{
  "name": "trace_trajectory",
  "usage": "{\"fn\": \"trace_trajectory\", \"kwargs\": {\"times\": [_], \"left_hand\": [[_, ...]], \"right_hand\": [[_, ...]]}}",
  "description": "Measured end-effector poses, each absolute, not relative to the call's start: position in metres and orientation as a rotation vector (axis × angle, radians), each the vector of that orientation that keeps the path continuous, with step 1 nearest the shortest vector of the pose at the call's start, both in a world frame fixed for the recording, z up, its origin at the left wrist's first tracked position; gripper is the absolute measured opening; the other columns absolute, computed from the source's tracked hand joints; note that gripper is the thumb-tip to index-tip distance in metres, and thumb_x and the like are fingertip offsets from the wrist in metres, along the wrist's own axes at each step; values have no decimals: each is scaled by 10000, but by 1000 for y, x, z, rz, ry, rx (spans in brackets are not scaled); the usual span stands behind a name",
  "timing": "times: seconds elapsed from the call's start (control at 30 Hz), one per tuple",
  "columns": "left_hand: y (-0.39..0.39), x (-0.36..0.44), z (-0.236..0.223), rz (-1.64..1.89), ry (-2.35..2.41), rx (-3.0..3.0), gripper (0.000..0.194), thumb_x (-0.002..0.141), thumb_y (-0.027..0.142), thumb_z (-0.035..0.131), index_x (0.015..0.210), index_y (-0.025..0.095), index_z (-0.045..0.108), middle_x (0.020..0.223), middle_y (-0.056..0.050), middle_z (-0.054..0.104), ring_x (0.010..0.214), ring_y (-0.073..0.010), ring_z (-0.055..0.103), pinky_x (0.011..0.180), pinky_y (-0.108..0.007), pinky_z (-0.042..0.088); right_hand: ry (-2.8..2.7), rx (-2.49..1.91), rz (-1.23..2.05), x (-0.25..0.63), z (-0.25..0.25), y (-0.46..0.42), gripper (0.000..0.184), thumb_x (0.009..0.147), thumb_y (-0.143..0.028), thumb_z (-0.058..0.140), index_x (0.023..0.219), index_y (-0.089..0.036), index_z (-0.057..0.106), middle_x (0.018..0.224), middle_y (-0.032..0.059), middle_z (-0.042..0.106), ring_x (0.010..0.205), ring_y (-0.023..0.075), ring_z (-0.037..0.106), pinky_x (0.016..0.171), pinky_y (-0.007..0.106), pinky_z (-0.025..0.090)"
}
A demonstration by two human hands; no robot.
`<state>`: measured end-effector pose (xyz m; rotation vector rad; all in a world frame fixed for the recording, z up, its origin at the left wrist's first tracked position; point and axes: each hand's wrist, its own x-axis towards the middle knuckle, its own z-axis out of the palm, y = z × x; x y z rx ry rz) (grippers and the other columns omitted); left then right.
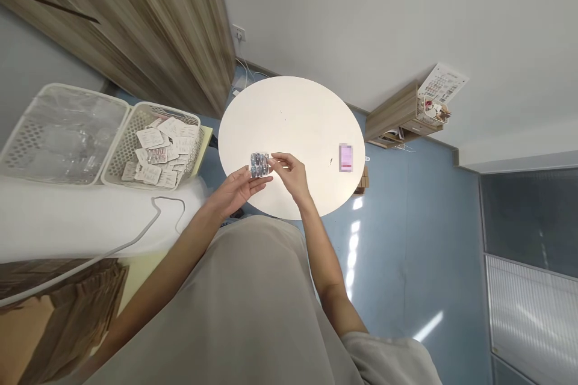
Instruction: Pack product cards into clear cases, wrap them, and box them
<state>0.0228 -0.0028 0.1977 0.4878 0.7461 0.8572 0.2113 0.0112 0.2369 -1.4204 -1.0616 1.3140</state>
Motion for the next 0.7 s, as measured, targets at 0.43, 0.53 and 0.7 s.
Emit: {"fn": "trace_trajectory", "kwargs": {"times": [0.43,0.53,0.7], "left_hand": [[-8,36,195,1102,1289,894,745,731,501,958,1342,203,653,1424,-184,707,1215,-332,747,1001,-469,634],[-10,36,194,1129,1323,926,785,726,464,960,1403,215,651,1425,-169,713,1233,-330,740,994,-458,636],[-10,28,197,1156,1363,869,578,813,539,877,1241,165,776,1173,-144,810,1077,-295,785,978,-450,637]], "right_hand": [[-1193,-1654,1119,185,233,-1,331,854,-564,800,902,-237,780,976,44,813,834,194,706,802,335,564],[-1191,-1677,1088,187,229,0,309,867,-544,776,889,-235,778,963,46,813,835,199,710,801,336,567],[-1141,-1684,1072,201,233,4,299,868,-524,759,857,-225,773,894,43,801,829,207,711,792,341,569]]}}
